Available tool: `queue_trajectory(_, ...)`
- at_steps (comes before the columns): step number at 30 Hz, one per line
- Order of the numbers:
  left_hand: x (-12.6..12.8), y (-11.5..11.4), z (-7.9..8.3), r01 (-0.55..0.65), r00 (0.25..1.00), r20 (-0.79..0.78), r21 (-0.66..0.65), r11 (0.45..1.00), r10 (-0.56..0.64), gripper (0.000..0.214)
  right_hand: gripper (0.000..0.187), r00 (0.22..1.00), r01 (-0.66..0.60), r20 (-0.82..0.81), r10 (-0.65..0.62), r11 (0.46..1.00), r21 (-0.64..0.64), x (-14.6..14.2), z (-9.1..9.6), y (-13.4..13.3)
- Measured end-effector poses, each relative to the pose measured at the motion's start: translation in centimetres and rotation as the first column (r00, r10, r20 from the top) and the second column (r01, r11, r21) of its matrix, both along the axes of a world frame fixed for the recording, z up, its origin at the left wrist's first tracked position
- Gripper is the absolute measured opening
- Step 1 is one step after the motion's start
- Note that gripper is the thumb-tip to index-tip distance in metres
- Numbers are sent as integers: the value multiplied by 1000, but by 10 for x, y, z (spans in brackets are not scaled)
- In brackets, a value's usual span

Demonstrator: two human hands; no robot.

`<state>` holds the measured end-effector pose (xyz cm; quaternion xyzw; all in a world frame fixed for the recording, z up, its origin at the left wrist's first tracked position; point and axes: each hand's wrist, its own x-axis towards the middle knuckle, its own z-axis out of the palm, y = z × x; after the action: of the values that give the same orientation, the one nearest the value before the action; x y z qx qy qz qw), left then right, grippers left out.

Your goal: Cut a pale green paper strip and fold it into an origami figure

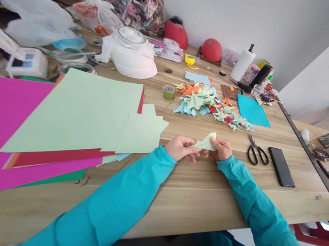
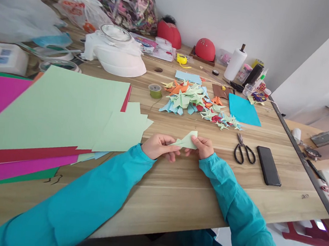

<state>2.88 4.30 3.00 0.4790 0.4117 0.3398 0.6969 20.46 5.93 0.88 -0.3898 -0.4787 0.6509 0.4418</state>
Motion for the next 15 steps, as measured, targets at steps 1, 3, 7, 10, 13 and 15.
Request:
queue_trajectory(1, 0, 0, 0, -3, 1000, 4, -12, 1000, 3, 31, 34, 1000, 2, 9, -2, 1000, 12, 0, 1, 0)
queue_trajectory(3, 0, 0, -1, -1, 1000, 3, -23, 1000, 1, 31, 28, 999, -15, 51, 13, 999, 36, 0, 2, -1)
queue_trajectory(7, 1, -1, -2, 0, 1000, -26, 9, 1000, 1, 29, 22, 989, -64, 137, 55, 996, 64, -5, 7, -6)
queue_trajectory(10, 2, -2, -2, -5, 999, -44, 25, 1000, 6, 29, 21, 986, -84, 150, 72, 994, 76, -7, 9, -8)
queue_trajectory(13, 3, -2, -2, -18, 998, -57, 27, 999, 20, 29, 21, 986, -97, 144, 84, 991, 89, -7, 9, -8)
queue_trajectory(15, 4, -2, -2, -26, 998, -64, 24, 999, 27, 30, 21, 987, -101, 134, 88, 991, 89, -7, 9, -8)
